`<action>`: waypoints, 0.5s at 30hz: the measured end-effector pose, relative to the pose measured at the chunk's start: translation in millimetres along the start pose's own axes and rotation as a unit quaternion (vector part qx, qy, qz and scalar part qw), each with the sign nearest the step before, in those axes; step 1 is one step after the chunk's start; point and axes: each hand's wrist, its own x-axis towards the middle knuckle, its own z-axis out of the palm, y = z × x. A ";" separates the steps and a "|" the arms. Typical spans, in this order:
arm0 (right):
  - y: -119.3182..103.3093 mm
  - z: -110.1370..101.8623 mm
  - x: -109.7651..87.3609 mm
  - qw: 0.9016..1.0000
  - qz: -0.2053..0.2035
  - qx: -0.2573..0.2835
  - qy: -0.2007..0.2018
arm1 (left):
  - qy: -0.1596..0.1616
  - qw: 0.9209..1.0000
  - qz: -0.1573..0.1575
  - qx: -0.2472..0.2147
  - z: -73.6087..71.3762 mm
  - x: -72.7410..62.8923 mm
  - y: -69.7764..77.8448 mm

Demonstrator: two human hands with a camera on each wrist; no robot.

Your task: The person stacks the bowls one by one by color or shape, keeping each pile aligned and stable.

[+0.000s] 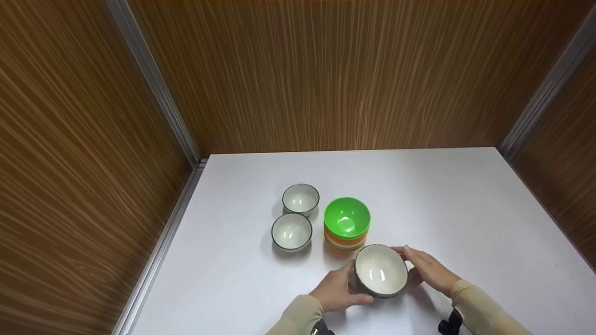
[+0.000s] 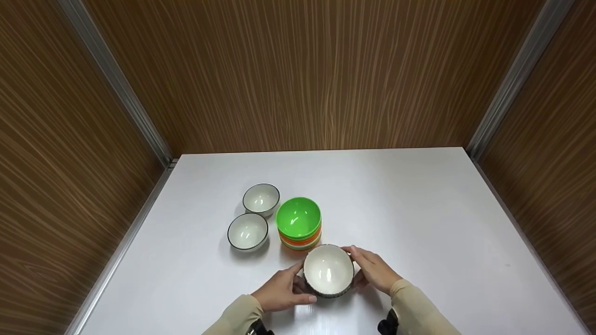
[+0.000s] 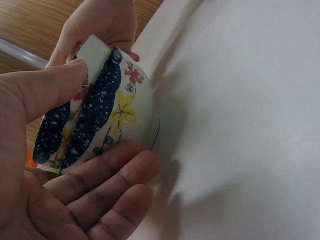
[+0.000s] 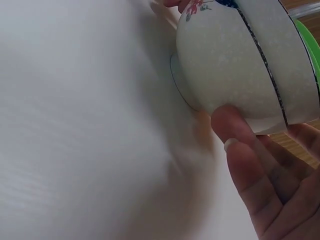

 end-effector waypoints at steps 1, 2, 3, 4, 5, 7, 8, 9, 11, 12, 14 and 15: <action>1.2 -2.2 -0.4 1.000 0.004 -0.002 0.007 | -0.001 1.000 0.000 0.001 1.2 1.8 1.3; 2.5 -4.5 -0.7 1.000 0.007 -0.002 0.014 | -0.004 1.000 0.000 0.000 2.4 3.7 2.7; 3.6 -6.8 -1.0 1.000 0.010 -0.002 0.021 | -0.006 1.000 -0.001 -0.001 3.6 5.5 4.2; 4.6 -9.3 -1.3 1.000 0.013 -0.003 0.028 | -0.009 1.000 -0.002 -0.006 4.9 7.2 5.7; 5.7 -11.7 -1.6 0.999 0.017 -0.003 0.035 | -0.013 1.000 -0.003 -0.013 6.2 8.7 7.2; 7.7 -16.7 -2.1 0.998 0.024 -0.004 0.052 | -0.020 0.999 -0.006 -0.041 9.5 11.7 9.6; 8.5 -19.1 -2.2 0.998 0.027 -0.004 0.062 | -0.024 0.998 -0.003 -0.057 11.4 13.4 10.8; 9.5 -21.3 -2.3 0.997 0.029 -0.002 0.072 | -0.029 0.997 -0.005 -0.075 13.6 15.0 12.1; 11.5 -25.3 -2.2 0.995 0.034 0.003 0.094 | -0.037 0.993 -0.014 -0.107 17.6 18.2 14.6; 12.5 -26.8 -2.0 0.994 0.036 0.007 0.105 | -0.042 0.991 -0.023 -0.123 19.6 20.1 15.9; 14.4 -29.2 -1.3 0.991 0.036 0.018 0.126 | -0.047 0.986 -0.040 -0.152 23.8 24.2 18.4; 15.5 -30.0 -0.9 0.990 0.036 0.026 0.136 | -0.049 0.983 -0.050 -0.169 25.8 26.2 19.7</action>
